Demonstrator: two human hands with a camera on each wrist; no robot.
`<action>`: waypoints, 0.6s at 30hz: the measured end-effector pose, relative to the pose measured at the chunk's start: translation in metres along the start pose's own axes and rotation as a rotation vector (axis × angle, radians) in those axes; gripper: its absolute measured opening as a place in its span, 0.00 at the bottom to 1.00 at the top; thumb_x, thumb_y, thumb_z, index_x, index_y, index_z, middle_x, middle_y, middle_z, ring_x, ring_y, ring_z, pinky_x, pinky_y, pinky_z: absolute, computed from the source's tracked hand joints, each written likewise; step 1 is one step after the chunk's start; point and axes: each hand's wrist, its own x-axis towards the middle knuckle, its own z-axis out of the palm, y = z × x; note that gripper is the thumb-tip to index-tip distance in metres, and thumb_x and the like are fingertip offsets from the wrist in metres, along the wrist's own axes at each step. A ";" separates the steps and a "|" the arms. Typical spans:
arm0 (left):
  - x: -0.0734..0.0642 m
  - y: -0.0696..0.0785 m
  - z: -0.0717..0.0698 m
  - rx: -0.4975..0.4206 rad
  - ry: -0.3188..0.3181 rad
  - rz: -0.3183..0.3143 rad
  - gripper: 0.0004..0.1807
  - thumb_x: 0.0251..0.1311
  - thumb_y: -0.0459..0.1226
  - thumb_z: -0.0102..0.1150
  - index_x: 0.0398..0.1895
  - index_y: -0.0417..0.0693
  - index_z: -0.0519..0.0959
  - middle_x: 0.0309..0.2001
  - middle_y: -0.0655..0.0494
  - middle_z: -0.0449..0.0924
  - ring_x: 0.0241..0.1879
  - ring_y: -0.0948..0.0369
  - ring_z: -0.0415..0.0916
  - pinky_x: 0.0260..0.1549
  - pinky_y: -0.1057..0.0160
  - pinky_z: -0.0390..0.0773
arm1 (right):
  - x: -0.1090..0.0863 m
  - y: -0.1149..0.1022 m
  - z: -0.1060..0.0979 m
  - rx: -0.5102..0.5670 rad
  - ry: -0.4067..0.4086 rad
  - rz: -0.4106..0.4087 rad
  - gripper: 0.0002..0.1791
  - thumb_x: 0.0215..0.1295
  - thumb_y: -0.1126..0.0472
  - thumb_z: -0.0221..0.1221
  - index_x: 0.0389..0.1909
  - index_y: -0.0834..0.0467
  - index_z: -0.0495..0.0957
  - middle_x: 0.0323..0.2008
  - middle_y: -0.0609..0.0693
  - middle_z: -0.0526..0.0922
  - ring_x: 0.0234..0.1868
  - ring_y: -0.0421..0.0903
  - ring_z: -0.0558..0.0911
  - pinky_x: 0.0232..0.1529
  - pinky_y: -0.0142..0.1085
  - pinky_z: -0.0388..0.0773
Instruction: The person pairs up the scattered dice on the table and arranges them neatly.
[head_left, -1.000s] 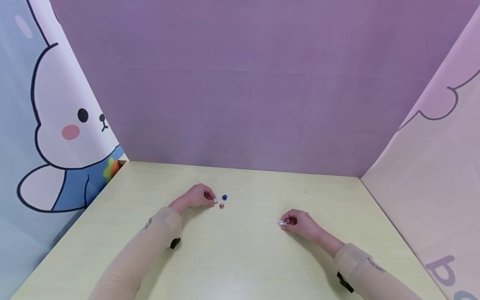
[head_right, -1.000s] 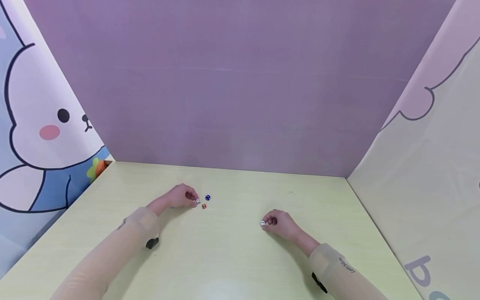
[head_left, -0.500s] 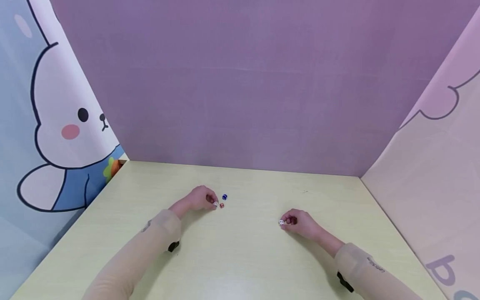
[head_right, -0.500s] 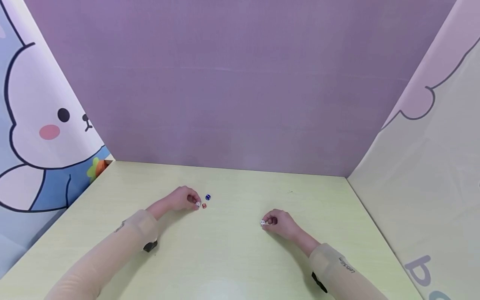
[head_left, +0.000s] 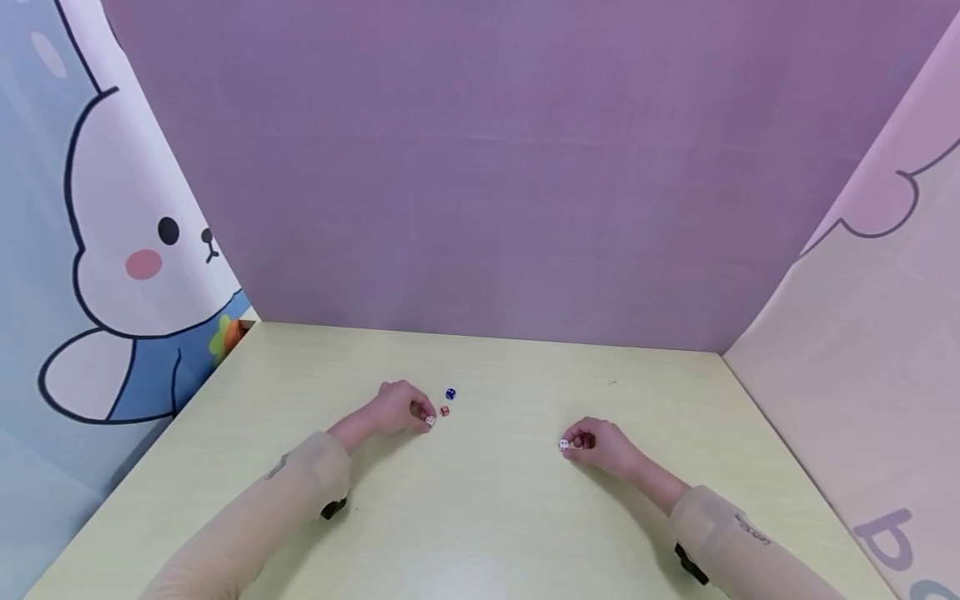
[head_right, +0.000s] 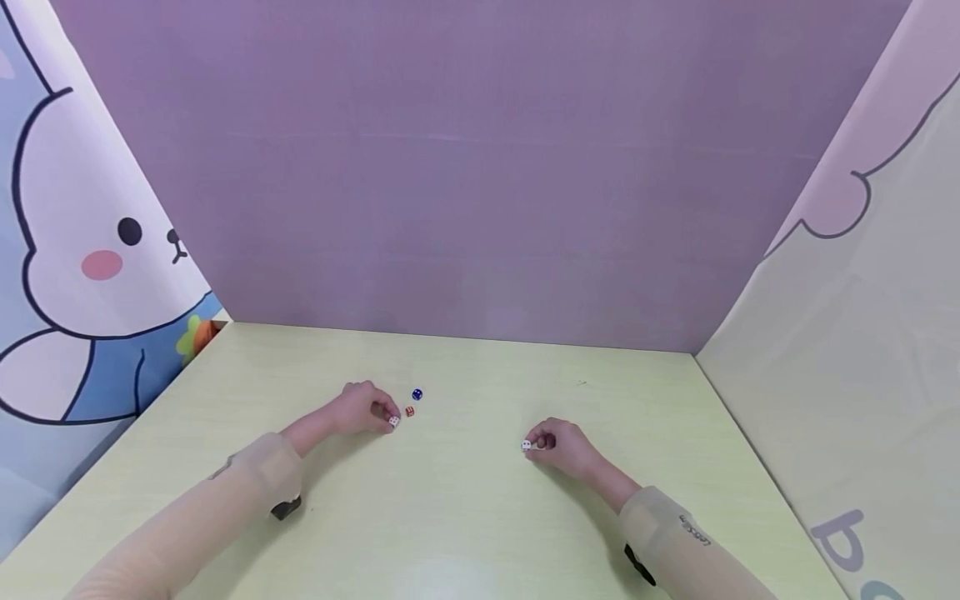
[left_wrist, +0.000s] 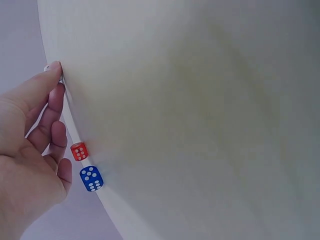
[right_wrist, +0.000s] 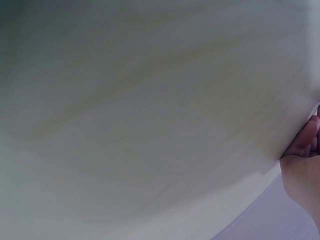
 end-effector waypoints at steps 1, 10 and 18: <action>-0.001 0.000 0.001 -0.007 0.000 -0.001 0.08 0.45 0.40 0.73 0.29 0.61 0.84 0.26 0.73 0.81 0.35 0.68 0.74 0.58 0.40 0.53 | 0.000 0.000 0.000 0.002 0.000 0.000 0.09 0.56 0.62 0.66 0.37 0.59 0.79 0.28 0.48 0.75 0.30 0.42 0.70 0.28 0.27 0.69; -0.013 0.007 0.003 -0.012 -0.001 -0.004 0.09 0.44 0.40 0.72 0.30 0.62 0.84 0.27 0.74 0.81 0.35 0.69 0.75 0.60 0.39 0.51 | -0.001 0.003 0.000 0.005 0.000 -0.001 0.10 0.56 0.61 0.66 0.37 0.59 0.79 0.28 0.48 0.75 0.30 0.42 0.70 0.28 0.27 0.69; -0.022 0.017 0.015 -0.136 0.031 -0.021 0.09 0.43 0.36 0.73 0.30 0.55 0.84 0.27 0.68 0.82 0.32 0.69 0.76 0.57 0.51 0.65 | -0.003 -0.001 0.000 0.006 -0.003 -0.009 0.10 0.56 0.62 0.66 0.37 0.60 0.79 0.28 0.48 0.75 0.30 0.42 0.70 0.28 0.27 0.69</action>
